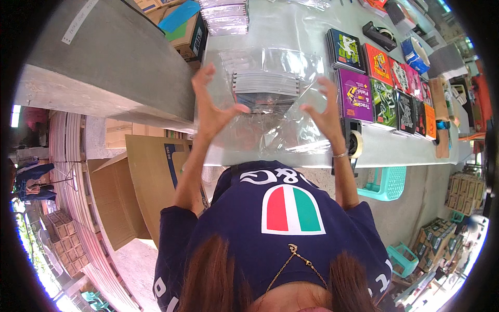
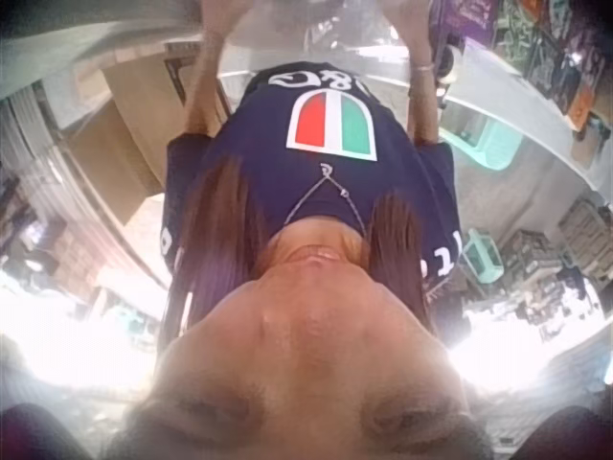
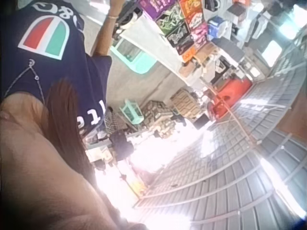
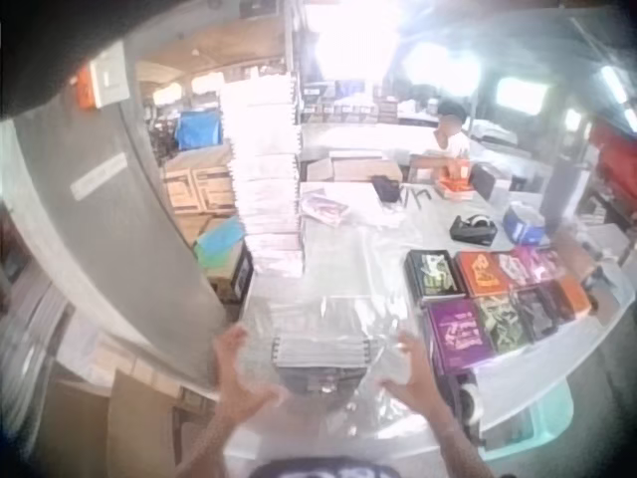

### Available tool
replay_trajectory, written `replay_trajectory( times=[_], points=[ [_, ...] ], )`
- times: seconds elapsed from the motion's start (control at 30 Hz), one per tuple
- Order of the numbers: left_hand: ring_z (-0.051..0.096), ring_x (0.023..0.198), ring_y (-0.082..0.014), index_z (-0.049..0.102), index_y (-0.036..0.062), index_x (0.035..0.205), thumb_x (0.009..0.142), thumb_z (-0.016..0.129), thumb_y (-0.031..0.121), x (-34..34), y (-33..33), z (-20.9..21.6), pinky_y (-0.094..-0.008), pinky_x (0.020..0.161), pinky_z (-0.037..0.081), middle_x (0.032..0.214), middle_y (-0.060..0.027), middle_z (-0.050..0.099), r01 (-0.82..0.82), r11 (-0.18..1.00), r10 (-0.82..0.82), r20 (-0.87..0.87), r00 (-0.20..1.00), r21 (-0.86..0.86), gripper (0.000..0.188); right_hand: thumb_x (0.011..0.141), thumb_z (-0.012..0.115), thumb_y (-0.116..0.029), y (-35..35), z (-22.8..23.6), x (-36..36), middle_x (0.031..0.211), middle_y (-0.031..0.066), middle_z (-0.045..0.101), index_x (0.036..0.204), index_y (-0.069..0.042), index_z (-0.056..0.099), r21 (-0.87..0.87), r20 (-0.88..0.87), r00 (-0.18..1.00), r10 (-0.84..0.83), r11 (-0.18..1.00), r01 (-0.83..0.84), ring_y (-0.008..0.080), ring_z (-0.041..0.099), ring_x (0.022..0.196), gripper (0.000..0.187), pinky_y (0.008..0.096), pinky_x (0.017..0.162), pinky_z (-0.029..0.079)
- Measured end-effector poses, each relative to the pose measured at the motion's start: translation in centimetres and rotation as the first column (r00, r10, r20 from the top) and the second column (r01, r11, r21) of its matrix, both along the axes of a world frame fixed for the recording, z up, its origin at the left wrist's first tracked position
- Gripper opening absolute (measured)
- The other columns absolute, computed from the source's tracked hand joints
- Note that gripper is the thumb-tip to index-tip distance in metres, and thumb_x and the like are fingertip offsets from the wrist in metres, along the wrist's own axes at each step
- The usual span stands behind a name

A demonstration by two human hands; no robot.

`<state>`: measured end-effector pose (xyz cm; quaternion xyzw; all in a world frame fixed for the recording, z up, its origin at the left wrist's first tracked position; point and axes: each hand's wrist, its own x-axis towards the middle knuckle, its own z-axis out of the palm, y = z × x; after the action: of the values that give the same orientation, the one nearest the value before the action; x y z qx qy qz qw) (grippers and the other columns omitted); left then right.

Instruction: The person wraps spiral-bound notebooks in clear plastic sleeves at a counter. They place each notebook into a sleeve, smooth the plastic, and seal the edges with tape. The wrapped notebooks are stacked on the counter.

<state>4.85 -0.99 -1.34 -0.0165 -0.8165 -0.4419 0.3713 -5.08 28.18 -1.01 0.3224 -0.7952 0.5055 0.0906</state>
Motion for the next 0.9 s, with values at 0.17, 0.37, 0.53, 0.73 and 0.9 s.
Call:
replay_trajectory(
  times=[0.17,0.37,0.53,0.73,0.9],
  points=[
    [0.036,0.128,-0.0303,0.027,-0.0007,0.141,0.048,0.094,0.046,-1.4,5.6,-5.0,-0.0431,0.105,0.032,0.137,-0.0159,0.034,-0.166,0.973,0.156,0.073,0.985,0.158,0.124,0.069,0.085,-0.029,-2.6,-4.3,0.7,0.146,0.0151,0.030,0.140,-0.010,0.040,-0.051,0.123,0.991,0.047,0.998,-0.041,0.0310,0.032,0.135,0.086,0.0432,0.103,0.040],
    [0.038,0.126,-0.0283,0.022,-0.0012,0.141,0.054,0.095,0.034,-2.8,6.7,-4.9,-0.0419,0.108,0.032,0.135,-0.0142,0.034,-0.208,0.978,0.209,-0.003,0.978,0.030,0.119,0.070,0.085,-0.025,-4.6,-3.5,0.3,0.144,0.0155,0.032,0.141,-0.011,0.040,-0.038,0.107,0.991,0.078,0.997,-0.074,0.0319,0.035,0.133,0.085,0.0419,0.102,0.041],
    [0.042,0.126,-0.0315,0.042,0.0053,0.133,0.058,0.090,0.023,-2.7,5.9,-4.9,-0.0437,0.106,0.034,0.136,-0.0146,0.046,-0.160,0.987,0.160,-0.017,0.987,0.005,0.091,0.072,0.081,-0.016,-4.3,-5.1,-0.2,0.143,0.0127,0.034,0.138,-0.011,0.044,-0.160,0.084,0.993,0.087,0.984,-0.073,0.0276,0.039,0.130,0.076,0.0394,0.102,0.040],
    [0.052,0.119,-0.0293,0.055,0.0125,0.123,0.060,0.081,0.011,-2.3,4.1,-1.7,-0.0418,0.103,0.038,0.125,-0.0070,0.059,-0.011,0.998,0.017,0.091,0.996,-0.067,0.069,0.069,0.082,-0.016,-4.4,-4.8,-0.3,0.141,0.0152,0.037,0.132,-0.010,0.052,-0.167,0.094,0.992,0.089,0.983,-0.072,0.0318,0.038,0.130,0.070,0.0424,0.106,0.037],
    [0.057,0.112,-0.0264,0.056,0.0153,0.125,0.060,0.082,0.017,-2.4,3.5,-0.3,-0.0389,0.100,0.041,0.116,-0.0041,0.065,0.100,0.965,-0.085,0.068,0.994,-0.243,0.069,0.073,0.080,-0.019,-4.6,-5.0,-0.7,0.143,0.0139,0.034,0.137,-0.012,0.045,-0.217,0.067,0.993,0.101,0.973,-0.084,0.0306,0.038,0.131,0.073,0.0424,0.106,0.037]
  ],
)
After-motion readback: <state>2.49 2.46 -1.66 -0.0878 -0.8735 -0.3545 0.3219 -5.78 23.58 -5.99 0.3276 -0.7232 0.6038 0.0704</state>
